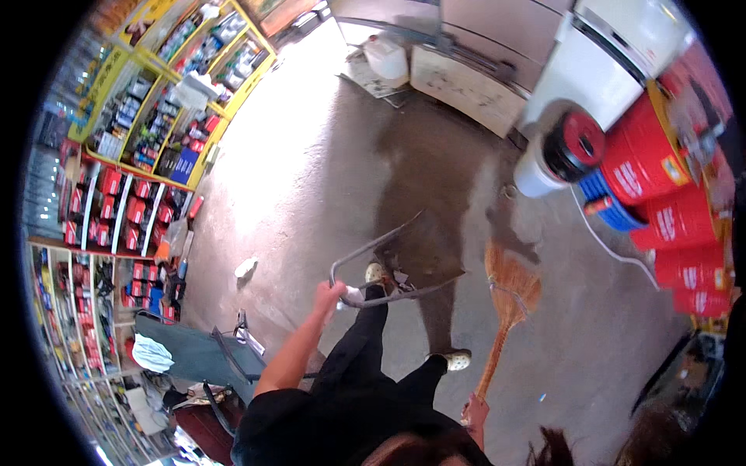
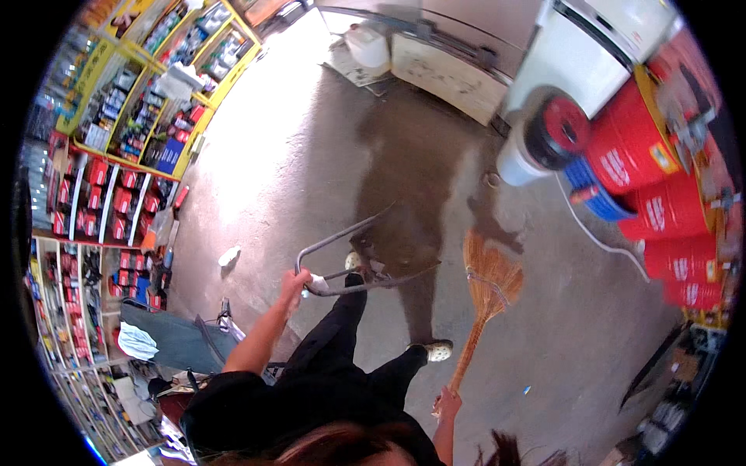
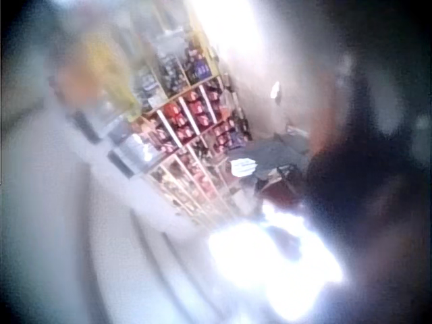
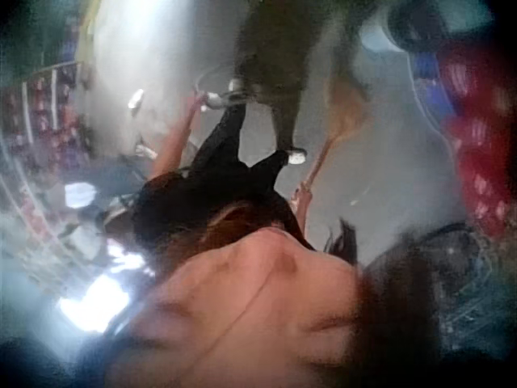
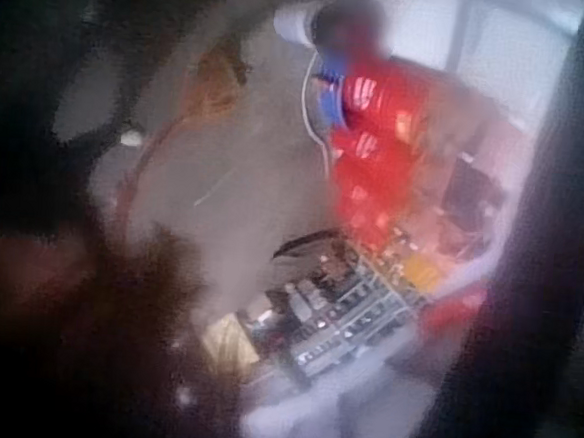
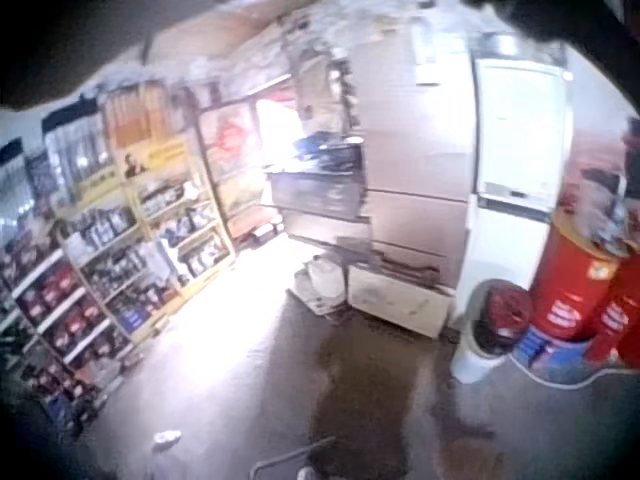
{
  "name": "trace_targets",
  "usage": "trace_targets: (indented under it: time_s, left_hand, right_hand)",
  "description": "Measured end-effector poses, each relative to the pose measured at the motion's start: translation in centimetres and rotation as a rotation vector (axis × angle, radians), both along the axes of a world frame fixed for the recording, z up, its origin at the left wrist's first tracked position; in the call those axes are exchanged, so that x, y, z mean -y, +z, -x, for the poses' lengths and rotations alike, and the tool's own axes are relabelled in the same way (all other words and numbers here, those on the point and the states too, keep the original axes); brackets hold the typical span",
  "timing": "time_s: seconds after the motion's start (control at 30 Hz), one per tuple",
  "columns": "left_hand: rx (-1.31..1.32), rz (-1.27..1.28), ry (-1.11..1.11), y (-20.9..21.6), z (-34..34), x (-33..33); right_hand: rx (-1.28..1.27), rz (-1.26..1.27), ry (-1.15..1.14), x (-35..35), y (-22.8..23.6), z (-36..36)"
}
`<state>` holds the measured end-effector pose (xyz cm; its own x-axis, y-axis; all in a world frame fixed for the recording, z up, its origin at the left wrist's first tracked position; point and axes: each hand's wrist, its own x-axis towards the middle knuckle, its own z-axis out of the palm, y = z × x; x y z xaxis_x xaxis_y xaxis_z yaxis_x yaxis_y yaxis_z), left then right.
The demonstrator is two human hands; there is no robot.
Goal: The person moves between an outdoor yard and an indoor workshop, handling a metal bowl, chopsticks, a snack packet, and a plastic bag. They place items into a bucket, then use a broom and dustpan to sweep debris and collect cardboard and other trash.
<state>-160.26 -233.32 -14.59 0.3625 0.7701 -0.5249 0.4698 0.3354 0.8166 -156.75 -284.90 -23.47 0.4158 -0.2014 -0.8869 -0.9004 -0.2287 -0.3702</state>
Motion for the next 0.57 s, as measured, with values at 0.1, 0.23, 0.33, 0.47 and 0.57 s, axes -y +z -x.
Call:
trace_targets:
  time_s: [0.1, 0.23, 0.33, 0.47, 0.57]
  left_hand:
    - [0.007, -0.031, -0.001, -1.1, 3.8, -5.6]
    - [-0.049, 0.019, 0.192, 0.7, 7.0, -13.1]
    - [-0.01, 0.034, 0.46, 0.5, 10.3, -16.5]
    - [0.058, -0.008, 0.684, 1.8, 12.3, -23.2]
    - [0.107, -0.106, 0.882, 2.4, 12.1, -28.2]
  right_hand:
    - [0.065, 0.003, 0.173, -9.1, 1.2, -3.2]
    - [0.045, 0.158, 0.564, -21.3, 3.4, -8.4]
    - [0.054, 0.148, 0.666, -31.1, 5.0, -11.3]
    - [0.092, 0.006, 0.797, -41.9, 3.4, -13.7]
    - [0.123, -0.07, 0.857, -51.2, 3.0, -14.7]
